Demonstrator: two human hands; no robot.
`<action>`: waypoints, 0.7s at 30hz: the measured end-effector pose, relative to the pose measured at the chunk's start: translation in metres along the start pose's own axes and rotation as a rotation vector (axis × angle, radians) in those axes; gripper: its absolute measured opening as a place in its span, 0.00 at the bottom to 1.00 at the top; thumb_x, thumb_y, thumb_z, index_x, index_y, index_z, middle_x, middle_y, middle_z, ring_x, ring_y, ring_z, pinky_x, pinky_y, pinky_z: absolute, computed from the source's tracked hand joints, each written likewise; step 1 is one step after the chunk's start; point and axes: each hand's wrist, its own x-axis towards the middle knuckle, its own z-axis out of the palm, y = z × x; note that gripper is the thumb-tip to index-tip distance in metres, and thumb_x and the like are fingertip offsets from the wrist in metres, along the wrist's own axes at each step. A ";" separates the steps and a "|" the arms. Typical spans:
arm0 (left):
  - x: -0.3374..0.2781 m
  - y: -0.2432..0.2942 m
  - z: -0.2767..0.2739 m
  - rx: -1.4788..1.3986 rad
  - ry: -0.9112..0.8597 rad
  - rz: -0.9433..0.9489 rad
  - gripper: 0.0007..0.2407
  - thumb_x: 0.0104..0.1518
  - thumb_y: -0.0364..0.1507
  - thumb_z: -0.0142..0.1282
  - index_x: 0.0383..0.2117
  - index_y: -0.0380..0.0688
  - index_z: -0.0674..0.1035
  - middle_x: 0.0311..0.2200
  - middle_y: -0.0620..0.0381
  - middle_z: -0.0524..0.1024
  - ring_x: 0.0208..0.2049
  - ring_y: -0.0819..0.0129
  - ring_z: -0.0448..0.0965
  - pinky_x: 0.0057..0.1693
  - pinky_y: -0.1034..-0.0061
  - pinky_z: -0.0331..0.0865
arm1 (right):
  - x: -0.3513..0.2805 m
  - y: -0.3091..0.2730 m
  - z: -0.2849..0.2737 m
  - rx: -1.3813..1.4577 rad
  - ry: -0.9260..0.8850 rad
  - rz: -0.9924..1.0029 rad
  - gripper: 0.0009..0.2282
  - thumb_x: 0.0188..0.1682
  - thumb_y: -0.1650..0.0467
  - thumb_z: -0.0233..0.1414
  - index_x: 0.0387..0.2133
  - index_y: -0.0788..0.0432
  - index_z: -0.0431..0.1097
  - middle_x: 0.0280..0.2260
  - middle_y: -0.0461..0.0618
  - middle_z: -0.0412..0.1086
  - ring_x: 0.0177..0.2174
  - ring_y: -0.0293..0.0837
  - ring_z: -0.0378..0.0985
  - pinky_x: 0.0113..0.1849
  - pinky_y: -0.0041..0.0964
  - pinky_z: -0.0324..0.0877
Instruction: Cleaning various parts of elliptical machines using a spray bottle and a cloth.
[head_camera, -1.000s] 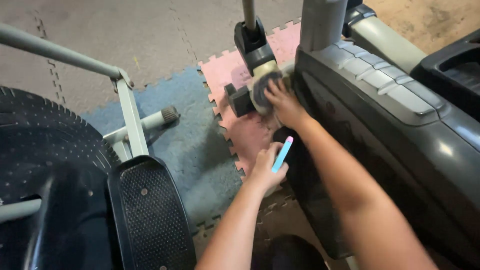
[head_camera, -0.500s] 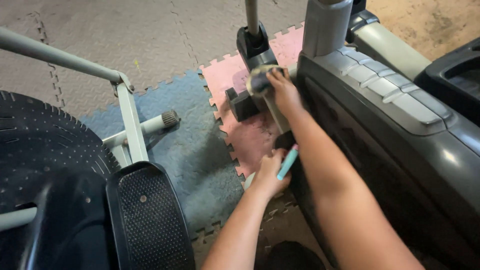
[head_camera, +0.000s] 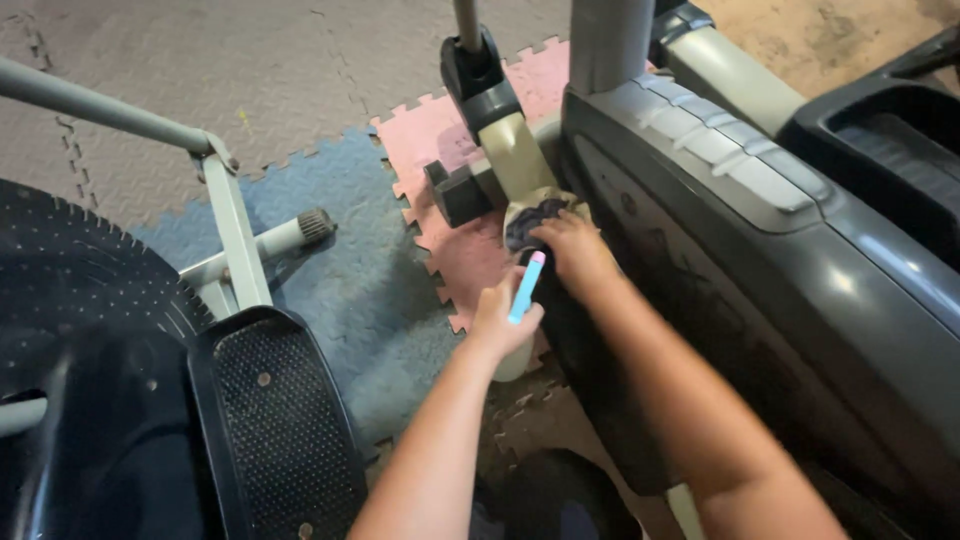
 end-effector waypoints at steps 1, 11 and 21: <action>-0.001 0.002 -0.002 -0.007 -0.001 0.020 0.18 0.47 0.30 0.58 0.46 0.46 0.74 0.28 0.40 0.80 0.32 0.42 0.83 0.42 0.53 0.75 | -0.011 -0.024 -0.007 -0.135 0.114 0.036 0.20 0.42 0.77 0.51 0.50 0.54 0.74 0.54 0.55 0.72 0.60 0.61 0.66 0.61 0.56 0.59; -0.005 0.030 -0.003 0.137 -0.117 0.033 0.19 0.49 0.27 0.56 0.50 0.47 0.73 0.30 0.35 0.79 0.37 0.36 0.80 0.45 0.48 0.72 | -0.175 -0.039 0.050 -0.280 0.341 0.153 0.21 0.43 0.77 0.50 0.53 0.64 0.70 0.57 0.62 0.65 0.60 0.65 0.62 0.58 0.54 0.61; -0.033 0.096 0.053 0.673 -0.209 0.139 0.25 0.42 0.27 0.65 0.51 0.47 0.73 0.64 0.24 0.51 0.62 0.19 0.55 0.60 0.37 0.57 | -0.352 -0.053 0.036 -0.214 0.167 0.322 0.22 0.33 0.82 0.47 0.44 0.59 0.75 0.57 0.56 0.68 0.62 0.57 0.63 0.58 0.48 0.64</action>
